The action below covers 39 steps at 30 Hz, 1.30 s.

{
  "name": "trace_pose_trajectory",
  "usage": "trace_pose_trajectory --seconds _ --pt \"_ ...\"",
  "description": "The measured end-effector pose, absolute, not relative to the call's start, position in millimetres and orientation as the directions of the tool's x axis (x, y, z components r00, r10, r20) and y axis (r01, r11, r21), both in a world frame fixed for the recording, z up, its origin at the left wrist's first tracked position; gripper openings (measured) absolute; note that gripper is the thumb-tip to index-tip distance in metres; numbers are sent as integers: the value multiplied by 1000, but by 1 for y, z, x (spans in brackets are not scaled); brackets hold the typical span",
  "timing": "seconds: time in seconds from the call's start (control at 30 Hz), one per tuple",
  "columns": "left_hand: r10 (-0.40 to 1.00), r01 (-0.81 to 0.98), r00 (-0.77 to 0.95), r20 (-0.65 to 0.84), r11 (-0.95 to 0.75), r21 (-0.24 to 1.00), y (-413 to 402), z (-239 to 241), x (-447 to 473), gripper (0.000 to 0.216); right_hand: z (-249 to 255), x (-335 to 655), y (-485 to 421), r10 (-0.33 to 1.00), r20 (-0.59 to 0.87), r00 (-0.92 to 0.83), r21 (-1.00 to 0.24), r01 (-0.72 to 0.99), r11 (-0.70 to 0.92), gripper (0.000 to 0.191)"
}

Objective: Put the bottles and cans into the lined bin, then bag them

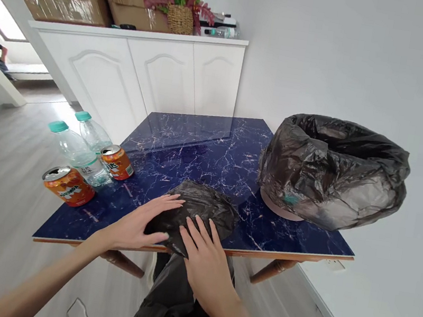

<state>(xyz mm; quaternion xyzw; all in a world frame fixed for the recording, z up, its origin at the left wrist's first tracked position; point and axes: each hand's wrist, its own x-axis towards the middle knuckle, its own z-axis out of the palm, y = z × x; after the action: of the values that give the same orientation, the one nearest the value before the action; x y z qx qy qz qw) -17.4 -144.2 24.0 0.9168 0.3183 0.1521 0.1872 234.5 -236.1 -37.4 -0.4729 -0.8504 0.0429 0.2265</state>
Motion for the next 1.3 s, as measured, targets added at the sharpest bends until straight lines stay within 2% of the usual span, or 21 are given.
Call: trace_pose_trajectory --seconds 0.07,0.13,0.2,0.3,0.33,0.4,0.47,0.5,0.53,0.6,0.7,0.83,0.97,1.03,1.13,1.3 --pt "653 540 746 131 -708 456 -145 26 -24 97 -33 243 -236 829 324 -455 -383 738 555 62" --pt "664 553 740 109 -692 465 -145 27 -31 105 -25 255 -239 842 287 -456 -525 661 536 61" --pt "658 535 743 122 -693 483 -143 26 -35 84 -15 268 -241 874 227 -430 -676 577 459 56" --pt "660 477 721 213 -695 538 -142 24 -31 33 -7 282 -241 941 135 -310 -830 483 278 45" --pt "676 470 695 245 -685 556 -142 23 -27 26 -5 284 -240 964 128 -235 -855 466 227 44" --pt "732 492 619 286 -645 585 -141 21 -17 31 -2 283 -239 983 184 -13 -873 458 169 46" --pt "789 539 540 291 -590 601 -141 18 -4 42 2 276 -240 910 354 215 -831 518 201 51" --pt "816 564 502 285 -559 608 -140 17 2 46 5 270 -241 845 465 263 -780 574 250 54" --pt "841 586 465 277 -526 616 -140 15 8 47 8 264 -241 784 570 246 -706 635 314 58" --pt "879 607 393 269 -468 643 -139 11 19 40 12 251 -241 722 688 70 -533 725 437 62" --pt "909 608 281 309 -417 676 -138 4 29 27 6 234 -230 776 605 -179 -376 795 476 59" --pt "891 680 270 365 -445 583 -134 -7 29 36 -19 226 -204 904 361 -230 -258 907 333 61" --pt "880 755 283 381 -450 477 -130 -16 17 38 -32 235 -185 922 249 -296 -187 919 346 62" --pt "873 743 282 399 -462 485 -128 -18 8 40 -31 239 -180 919 221 -327 -180 912 368 63" --pt "871 663 283 403 -481 574 -127 -19 -9 39 -29 239 -184 921 216 -323 -185 913 363 61" --pt "912 594 189 365 -402 697 -131 -15 -35 38 -32 217 -230 918 361 -167 -202 947 252 65"
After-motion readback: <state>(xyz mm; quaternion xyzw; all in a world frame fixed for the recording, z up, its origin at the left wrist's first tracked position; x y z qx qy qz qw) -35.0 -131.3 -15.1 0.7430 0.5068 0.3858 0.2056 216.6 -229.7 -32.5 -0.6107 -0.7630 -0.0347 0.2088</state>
